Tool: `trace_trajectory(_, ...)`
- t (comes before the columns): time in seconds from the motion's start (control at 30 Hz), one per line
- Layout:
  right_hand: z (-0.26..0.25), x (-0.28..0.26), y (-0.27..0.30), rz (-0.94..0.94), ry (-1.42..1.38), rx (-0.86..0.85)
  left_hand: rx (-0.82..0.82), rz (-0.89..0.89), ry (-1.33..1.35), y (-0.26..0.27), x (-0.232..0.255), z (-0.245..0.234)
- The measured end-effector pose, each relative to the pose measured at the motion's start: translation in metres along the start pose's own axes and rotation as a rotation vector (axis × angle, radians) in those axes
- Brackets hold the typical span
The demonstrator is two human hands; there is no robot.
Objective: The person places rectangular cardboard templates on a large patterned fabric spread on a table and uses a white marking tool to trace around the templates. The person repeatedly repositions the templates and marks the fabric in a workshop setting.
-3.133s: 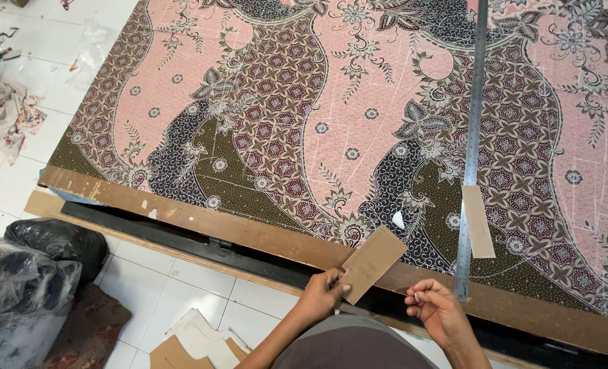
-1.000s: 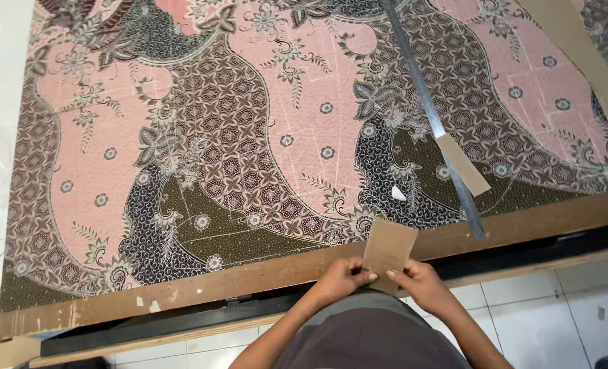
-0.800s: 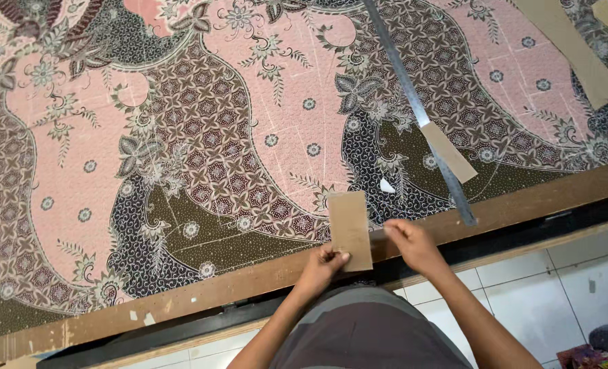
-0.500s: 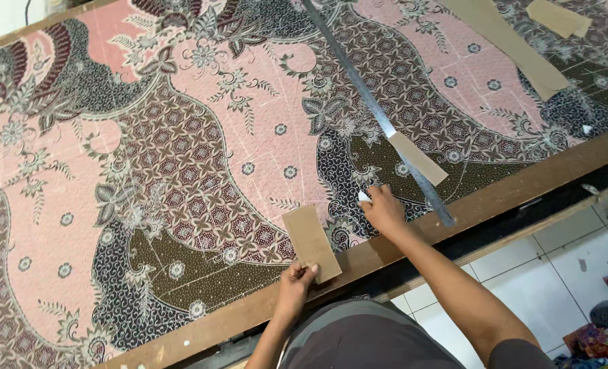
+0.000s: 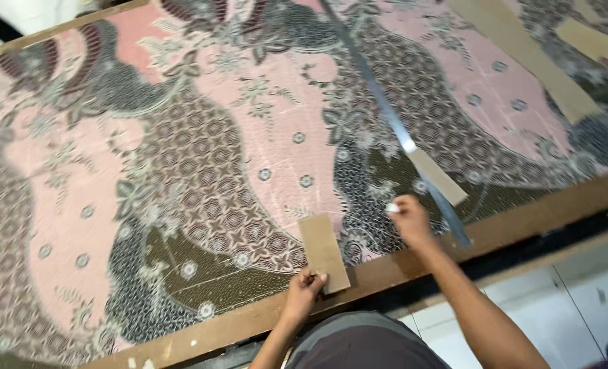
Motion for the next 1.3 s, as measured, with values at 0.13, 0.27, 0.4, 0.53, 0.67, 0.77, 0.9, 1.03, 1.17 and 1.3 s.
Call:
trace_trajectory(0.13,-0.059,0.041,-0.017,0.379,-0.692,-0.086,-0.031,0.049,0.038,-0.002,0.005,0.001)
trace_trajectory(0.27,-0.11,0.036,-0.031,0.379,-1.063,-0.109,-0.044,0.026,0.095,-0.005,-0.003,0.006)
trace_trajectory(0.4,-0.135,0.029,-0.036,0.367,-1.186,-0.041,-0.074,0.041,-0.017,-0.009,-0.007,0.007)
trace_trajectory(0.53,-0.138,0.036,-0.048,0.412,-0.923,-0.054,-0.068,0.034,-0.087,-0.006,-0.009,0.008)
trace_trajectory(0.67,-0.159,0.034,-0.061,0.197,0.044,0.098,-0.081,0.045,-0.089,-0.002,0.003,0.012)
trace_trajectory(0.77,-0.163,0.02,-0.069,0.086,0.67,0.102,-0.088,0.052,-0.142,0.004,0.019,0.014)
trace_trajectory(0.9,-0.153,0.018,-0.076,0.091,1.024,-0.01,-0.082,0.08,-0.306,0.015,0.039,0.014)
trace_trajectory(1.03,-0.152,0.014,-0.074,0.162,0.958,0.012,-0.053,0.037,-0.529,0.021,0.044,0.011)
trace_trajectory(1.17,-0.152,0.008,-0.068,0.123,0.86,0.04,-0.083,0.167,-0.463,0.023,0.05,0.014)
trace_trajectory(1.3,-0.156,0.022,-0.072,0.141,0.818,0.052,-0.082,0.162,-0.504,0.02,0.046,0.013)
Point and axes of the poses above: each hand's wrist, its own y-axis away from the middle knuckle, its own z-axis out of the palm, x = y × z, the point moved 8 cm from there along -y, towards the middle knuckle, and after that the axes turned 2 degrees about y, right-handed, at the moved point
